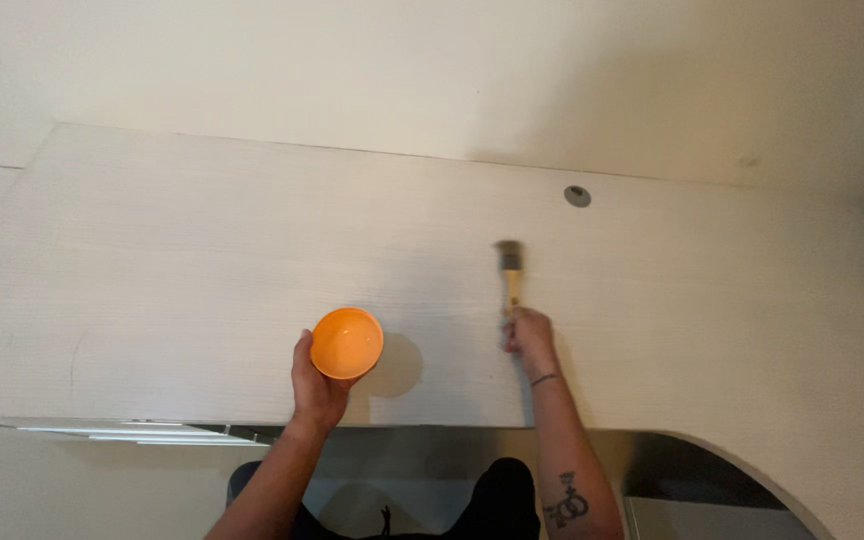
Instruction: The person paints the surface of a table by hand using a brush and holding a small container of paint.
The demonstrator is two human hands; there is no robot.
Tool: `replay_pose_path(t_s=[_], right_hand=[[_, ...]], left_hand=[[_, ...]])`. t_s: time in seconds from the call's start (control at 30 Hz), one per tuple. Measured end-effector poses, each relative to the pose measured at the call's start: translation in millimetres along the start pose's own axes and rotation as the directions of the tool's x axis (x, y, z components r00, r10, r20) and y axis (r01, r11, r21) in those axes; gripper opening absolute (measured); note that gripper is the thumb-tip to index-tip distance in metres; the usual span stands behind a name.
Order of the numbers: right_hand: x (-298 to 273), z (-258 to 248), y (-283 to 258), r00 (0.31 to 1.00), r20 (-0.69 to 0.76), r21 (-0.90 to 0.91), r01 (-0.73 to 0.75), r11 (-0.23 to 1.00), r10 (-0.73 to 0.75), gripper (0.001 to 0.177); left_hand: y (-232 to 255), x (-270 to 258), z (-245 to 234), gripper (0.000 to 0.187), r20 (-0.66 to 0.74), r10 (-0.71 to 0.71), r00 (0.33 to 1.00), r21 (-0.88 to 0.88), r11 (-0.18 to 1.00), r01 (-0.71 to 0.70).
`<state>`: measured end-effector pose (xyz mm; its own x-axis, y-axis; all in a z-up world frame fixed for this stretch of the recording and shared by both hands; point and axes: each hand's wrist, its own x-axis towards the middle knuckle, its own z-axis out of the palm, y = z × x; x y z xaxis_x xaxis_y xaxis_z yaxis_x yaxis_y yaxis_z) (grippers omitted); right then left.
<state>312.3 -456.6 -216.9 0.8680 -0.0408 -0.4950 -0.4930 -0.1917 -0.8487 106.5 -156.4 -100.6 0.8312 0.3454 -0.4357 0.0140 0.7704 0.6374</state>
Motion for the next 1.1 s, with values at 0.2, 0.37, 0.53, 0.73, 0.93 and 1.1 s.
replay_pose_path(t_s=[0.2,0.37,0.53,0.73,0.93,1.1], right_hand=[[2,-21,0,0.998,0.044,0.215,-0.052,0.975,0.044,0.024],[-11,-14,-5,0.997,0.076,0.226,-0.035,0.974,0.018,0.025],[-23,-9,-19,0.996,0.080,0.183,-0.054,0.982,0.040,0.030],[-31,-7,-24,0.997,0.070,0.175,-0.056,0.983,0.045,0.030],[-35,-4,-21,0.996,0.080,0.152,-0.040,0.988,0.028,0.031],[-38,-2,-22,0.995,0.081,0.163,-0.068,0.984,0.056,0.031]], left_hand=[[3,-4,5,0.062,-0.014,-0.010,1.000,-0.009,1.000,0.010],[0,-1,1,0.062,-0.001,-0.003,1.000,-0.002,1.000,0.003],[-2,4,-3,0.062,0.005,0.012,1.000,-0.010,1.000,-0.012],[-4,4,-1,0.062,-0.027,-0.015,1.000,0.020,1.000,0.015],[-5,8,-1,0.061,-0.019,-0.021,1.000,-0.001,1.000,0.021],[-5,8,1,0.062,-0.011,-0.019,1.000,0.030,0.999,0.019]])
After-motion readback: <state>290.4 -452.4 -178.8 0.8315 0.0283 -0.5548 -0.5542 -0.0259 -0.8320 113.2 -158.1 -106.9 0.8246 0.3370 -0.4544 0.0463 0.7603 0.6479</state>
